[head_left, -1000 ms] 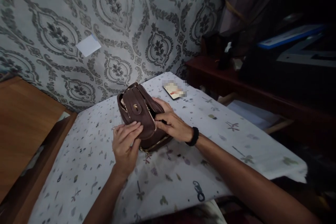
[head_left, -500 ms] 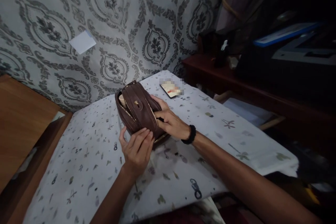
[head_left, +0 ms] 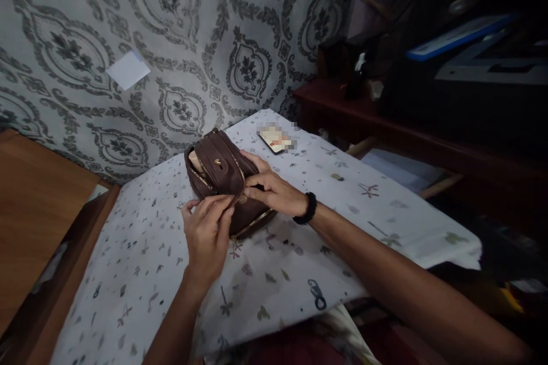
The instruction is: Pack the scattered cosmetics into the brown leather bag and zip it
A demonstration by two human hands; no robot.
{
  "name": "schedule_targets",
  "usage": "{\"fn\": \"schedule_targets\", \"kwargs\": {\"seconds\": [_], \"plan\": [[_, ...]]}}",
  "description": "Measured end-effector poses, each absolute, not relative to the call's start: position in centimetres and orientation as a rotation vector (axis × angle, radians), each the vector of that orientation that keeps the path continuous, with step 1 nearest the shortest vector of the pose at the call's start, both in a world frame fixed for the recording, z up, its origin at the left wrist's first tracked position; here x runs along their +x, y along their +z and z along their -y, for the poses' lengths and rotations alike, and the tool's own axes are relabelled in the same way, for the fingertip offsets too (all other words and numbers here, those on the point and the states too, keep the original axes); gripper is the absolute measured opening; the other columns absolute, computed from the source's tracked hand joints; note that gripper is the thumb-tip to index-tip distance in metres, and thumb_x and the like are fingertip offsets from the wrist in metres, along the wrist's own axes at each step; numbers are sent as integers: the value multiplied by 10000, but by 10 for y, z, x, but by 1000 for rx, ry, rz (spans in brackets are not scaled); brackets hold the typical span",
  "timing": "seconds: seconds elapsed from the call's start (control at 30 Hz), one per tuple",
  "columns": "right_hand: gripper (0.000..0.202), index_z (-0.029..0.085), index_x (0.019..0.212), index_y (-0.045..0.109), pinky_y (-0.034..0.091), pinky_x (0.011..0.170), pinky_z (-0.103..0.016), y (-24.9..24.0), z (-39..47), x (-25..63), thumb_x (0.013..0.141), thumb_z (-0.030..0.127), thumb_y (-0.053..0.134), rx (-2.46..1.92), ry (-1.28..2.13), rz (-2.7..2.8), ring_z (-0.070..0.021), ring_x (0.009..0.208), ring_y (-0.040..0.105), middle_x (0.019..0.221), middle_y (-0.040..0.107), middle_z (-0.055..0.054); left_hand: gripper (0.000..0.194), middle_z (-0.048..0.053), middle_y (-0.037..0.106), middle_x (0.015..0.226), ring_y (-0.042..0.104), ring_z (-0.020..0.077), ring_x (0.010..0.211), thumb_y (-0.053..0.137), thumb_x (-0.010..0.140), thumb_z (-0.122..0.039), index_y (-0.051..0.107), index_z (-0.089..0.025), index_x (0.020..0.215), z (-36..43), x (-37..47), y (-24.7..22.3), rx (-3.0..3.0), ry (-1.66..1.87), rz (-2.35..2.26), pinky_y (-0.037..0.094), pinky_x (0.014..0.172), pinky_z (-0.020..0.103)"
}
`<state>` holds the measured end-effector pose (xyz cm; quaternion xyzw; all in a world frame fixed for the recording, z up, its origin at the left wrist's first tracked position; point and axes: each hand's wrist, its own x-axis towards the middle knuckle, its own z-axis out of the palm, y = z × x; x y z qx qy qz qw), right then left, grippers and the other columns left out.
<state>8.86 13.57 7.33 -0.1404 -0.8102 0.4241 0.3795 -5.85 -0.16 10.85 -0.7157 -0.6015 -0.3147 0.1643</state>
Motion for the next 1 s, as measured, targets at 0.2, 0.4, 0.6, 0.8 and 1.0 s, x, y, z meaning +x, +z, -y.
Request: {"fn": "schedule_targets", "kwargs": {"seconds": [0.2, 0.4, 0.6, 0.8, 1.0], "plan": [[171, 173, 764, 743, 163, 1213, -485, 75, -133, 86, 876, 192, 615, -447, 1079, 2039, -290, 1515, 157, 1627, 252, -32, 191, 14, 746, 1020, 673, 183, 957, 543, 958, -231, 713, -244, 1045, 1, -61, 117, -2112, -973, 1849, 360, 885, 364], [149, 166, 735, 735, 149, 1212, -497, 74, -133, 84, 856, 193, 652, -455, 1119, 2023, -303, 1519, 137, 1644, 202, -35, 170, 6, 748, 1004, 677, 186, 936, 576, 948, -259, 729, -254, 1022, -1, -57, 111, -2069, -928, 1847, 321, 924, 387], [131, 163, 754, 740, 144, 1221, -485, 74, -135, 84, 858, 198, 670, -412, 1162, 2011, -292, 1523, 134, 1644, 187, -54, 163, 33, 748, 993, 681, 182, 910, 590, 945, -238, 720, -223, 1042, -3, -54, 94, -1979, -892, 1696, 322, 959, 410], [184, 151, 670, 688, 127, 1229, -449, 74, -139, 88, 848, 170, 645, -344, 1220, 2004, -281, 1530, 117, 1645, 168, -55, 212, 57, 751, 1003, 686, 171, 878, 594, 934, -178, 690, -221, 1119, -6, -52, 75, -1879, -859, 1520, 311, 1030, 442], [303, 173, 593, 612, 153, 1229, -371, 79, -144, 93, 885, 246, 578, -279, 1312, 2025, -232, 1532, 95, 1552, 374, -59, 301, 91, 749, 989, 688, 182, 864, 596, 919, -129, 645, -186, 1210, -10, -51, 66, -1848, -759, 1392, 333, 1037, 456]]}}
